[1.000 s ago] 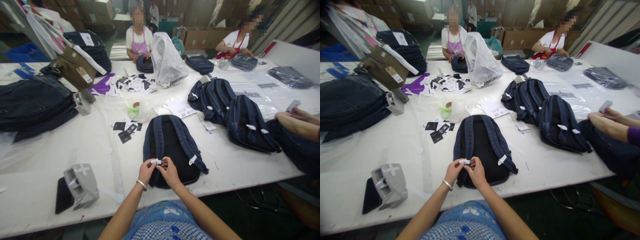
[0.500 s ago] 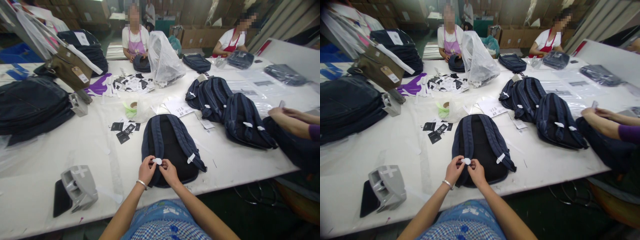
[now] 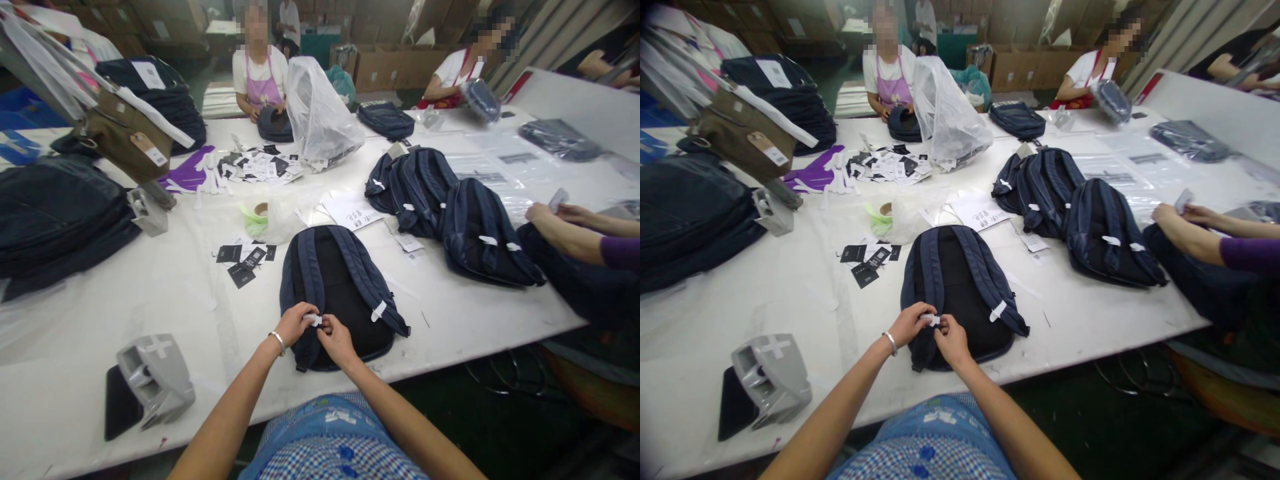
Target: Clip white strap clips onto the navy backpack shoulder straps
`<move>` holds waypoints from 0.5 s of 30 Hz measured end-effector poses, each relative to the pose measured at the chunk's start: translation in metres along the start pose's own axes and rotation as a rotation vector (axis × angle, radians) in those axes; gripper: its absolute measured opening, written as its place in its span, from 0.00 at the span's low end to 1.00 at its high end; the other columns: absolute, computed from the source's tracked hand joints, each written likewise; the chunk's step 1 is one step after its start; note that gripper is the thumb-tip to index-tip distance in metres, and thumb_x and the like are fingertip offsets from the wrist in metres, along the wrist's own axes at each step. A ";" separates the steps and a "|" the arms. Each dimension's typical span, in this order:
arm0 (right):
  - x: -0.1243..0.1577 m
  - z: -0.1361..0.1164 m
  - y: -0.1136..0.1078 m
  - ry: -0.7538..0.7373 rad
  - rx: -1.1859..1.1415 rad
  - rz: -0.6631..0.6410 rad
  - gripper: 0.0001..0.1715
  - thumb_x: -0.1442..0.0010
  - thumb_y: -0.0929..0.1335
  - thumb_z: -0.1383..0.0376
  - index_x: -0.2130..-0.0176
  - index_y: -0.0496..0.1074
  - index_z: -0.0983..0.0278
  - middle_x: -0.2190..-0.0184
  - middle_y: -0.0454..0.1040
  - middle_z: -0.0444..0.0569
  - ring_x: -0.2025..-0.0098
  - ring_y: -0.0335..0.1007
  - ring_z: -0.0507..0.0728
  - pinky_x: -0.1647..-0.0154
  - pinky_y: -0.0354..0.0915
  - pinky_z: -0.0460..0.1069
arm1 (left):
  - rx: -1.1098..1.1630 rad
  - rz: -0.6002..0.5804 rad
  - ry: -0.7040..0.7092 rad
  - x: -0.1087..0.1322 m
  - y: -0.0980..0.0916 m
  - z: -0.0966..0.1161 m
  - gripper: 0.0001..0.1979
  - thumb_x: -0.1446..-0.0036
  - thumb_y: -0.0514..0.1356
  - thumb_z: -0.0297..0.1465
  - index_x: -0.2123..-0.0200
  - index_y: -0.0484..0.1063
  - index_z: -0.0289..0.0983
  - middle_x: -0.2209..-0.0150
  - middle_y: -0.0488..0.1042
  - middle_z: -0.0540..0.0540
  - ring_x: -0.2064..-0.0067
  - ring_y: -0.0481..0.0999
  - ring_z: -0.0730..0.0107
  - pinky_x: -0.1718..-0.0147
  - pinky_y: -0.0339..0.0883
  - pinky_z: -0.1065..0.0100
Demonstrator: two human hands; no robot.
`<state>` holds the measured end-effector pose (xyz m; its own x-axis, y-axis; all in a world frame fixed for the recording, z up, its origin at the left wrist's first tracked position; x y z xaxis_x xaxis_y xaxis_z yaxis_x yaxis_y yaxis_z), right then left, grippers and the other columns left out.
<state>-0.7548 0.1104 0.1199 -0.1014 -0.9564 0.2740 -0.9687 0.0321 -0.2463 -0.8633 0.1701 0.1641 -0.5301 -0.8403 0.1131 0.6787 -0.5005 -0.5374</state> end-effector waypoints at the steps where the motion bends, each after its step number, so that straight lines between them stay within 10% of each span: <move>1: -0.001 0.001 0.000 0.012 -0.004 0.000 0.16 0.48 0.66 0.66 0.57 0.68 0.65 0.64 0.76 0.50 0.68 0.74 0.54 0.64 0.70 0.50 | 0.016 0.020 -0.016 0.001 0.000 -0.003 0.14 0.48 0.56 0.23 0.58 0.72 0.40 0.61 0.74 0.47 0.58 0.73 0.66 0.55 0.66 0.64; 8: -0.004 0.009 0.004 0.104 -0.199 0.014 0.17 0.50 0.68 0.63 0.59 0.70 0.65 0.62 0.78 0.54 0.59 0.76 0.59 0.54 0.70 0.54 | 0.083 0.395 -0.325 0.030 -0.008 -0.038 0.10 0.48 0.60 0.32 0.61 0.72 0.37 0.64 0.73 0.45 0.67 0.74 0.67 0.62 0.69 0.63; 15: 0.001 0.012 0.006 0.113 -0.205 0.005 0.16 0.51 0.70 0.60 0.62 0.70 0.64 0.65 0.78 0.51 0.63 0.75 0.59 0.62 0.71 0.52 | 0.333 0.458 -0.420 0.045 0.007 -0.050 0.13 0.52 0.63 0.37 0.64 0.71 0.37 0.66 0.75 0.47 0.65 0.75 0.66 0.61 0.68 0.65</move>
<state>-0.7582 0.1059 0.1077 -0.1195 -0.9178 0.3788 -0.9928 0.1056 -0.0573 -0.9076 0.1396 0.1239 0.0414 -0.9575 0.2855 0.9418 -0.0580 -0.3312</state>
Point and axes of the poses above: each hand's wrist, its own x-axis away from the middle knuckle, its own y-axis out of the palm, z = x × y, the point moved 10 cm from there along -x, towards the middle knuckle
